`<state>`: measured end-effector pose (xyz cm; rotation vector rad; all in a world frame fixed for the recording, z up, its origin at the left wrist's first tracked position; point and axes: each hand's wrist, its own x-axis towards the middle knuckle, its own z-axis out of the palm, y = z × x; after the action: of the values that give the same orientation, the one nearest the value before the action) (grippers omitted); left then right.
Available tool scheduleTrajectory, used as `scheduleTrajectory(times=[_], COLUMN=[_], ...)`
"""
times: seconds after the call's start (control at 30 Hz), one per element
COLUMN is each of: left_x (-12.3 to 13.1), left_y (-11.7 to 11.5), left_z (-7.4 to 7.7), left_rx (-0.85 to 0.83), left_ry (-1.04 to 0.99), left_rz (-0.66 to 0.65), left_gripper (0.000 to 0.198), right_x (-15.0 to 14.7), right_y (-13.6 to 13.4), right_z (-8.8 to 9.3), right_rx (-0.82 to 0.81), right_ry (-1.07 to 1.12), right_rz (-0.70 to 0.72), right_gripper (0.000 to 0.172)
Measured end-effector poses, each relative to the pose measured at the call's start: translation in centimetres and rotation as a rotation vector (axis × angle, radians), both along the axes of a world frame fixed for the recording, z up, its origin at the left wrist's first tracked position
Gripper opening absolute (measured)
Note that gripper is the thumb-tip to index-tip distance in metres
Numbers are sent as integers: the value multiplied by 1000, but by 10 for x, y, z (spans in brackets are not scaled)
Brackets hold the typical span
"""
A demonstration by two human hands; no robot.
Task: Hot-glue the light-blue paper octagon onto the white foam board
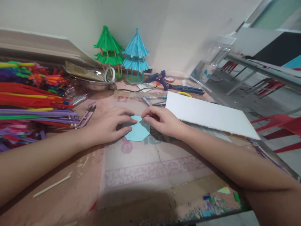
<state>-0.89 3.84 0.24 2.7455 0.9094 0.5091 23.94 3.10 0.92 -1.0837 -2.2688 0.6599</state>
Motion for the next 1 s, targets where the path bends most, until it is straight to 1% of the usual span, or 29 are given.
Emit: scheduleTrajectory(times=[0.1,0.17,0.23,0.3,0.37,0.5,0.6,0.67,0.7,0.77,0.87,0.93,1.0], left_x=[0,0,0,0,0,-1,-2,-2,-3,-3,-2,-1,0], left_y=[1,1,1,1,1,2,2,2,2,1,-2,-5,-9], left_z=[1,1,1,1,1,1,1,1,1,-1,-3,-3,-1], left_rx=[-4,12,23,20,13,16,15,12,14,17,17,47,109], left_ry=[21,36,44,44,42,56,60,51,47,41,23,-15,-68], left_rz=[-8,-11,-9,-10,-16,-15,-9,-17,-28,-60,-110,-106,-73], left_gripper=[36,36,38,39,39,37,37,38,38,37,37,37,33], right_x=[-6,-7,-6,-4,-4,-8,-8,-4,-2,2,4,5,5], right_y=[-3,-3,-3,-2,-1,0,1,2,2,3,4,4,3], right_z=[-1,0,2,4,3,0,1,2,1,-1,-7,-9,-9], right_rx=[55,110,145,145,131,133,177,178,155,81,-24,-57,-54], right_ry=[-18,-62,-132,-188,-186,-116,-169,-170,-135,-11,176,217,194], right_rz=[120,170,165,133,120,196,233,203,174,95,-18,-43,-43], right_gripper=[14,14,13,12,12,12,11,10,9,10,20,20,17])
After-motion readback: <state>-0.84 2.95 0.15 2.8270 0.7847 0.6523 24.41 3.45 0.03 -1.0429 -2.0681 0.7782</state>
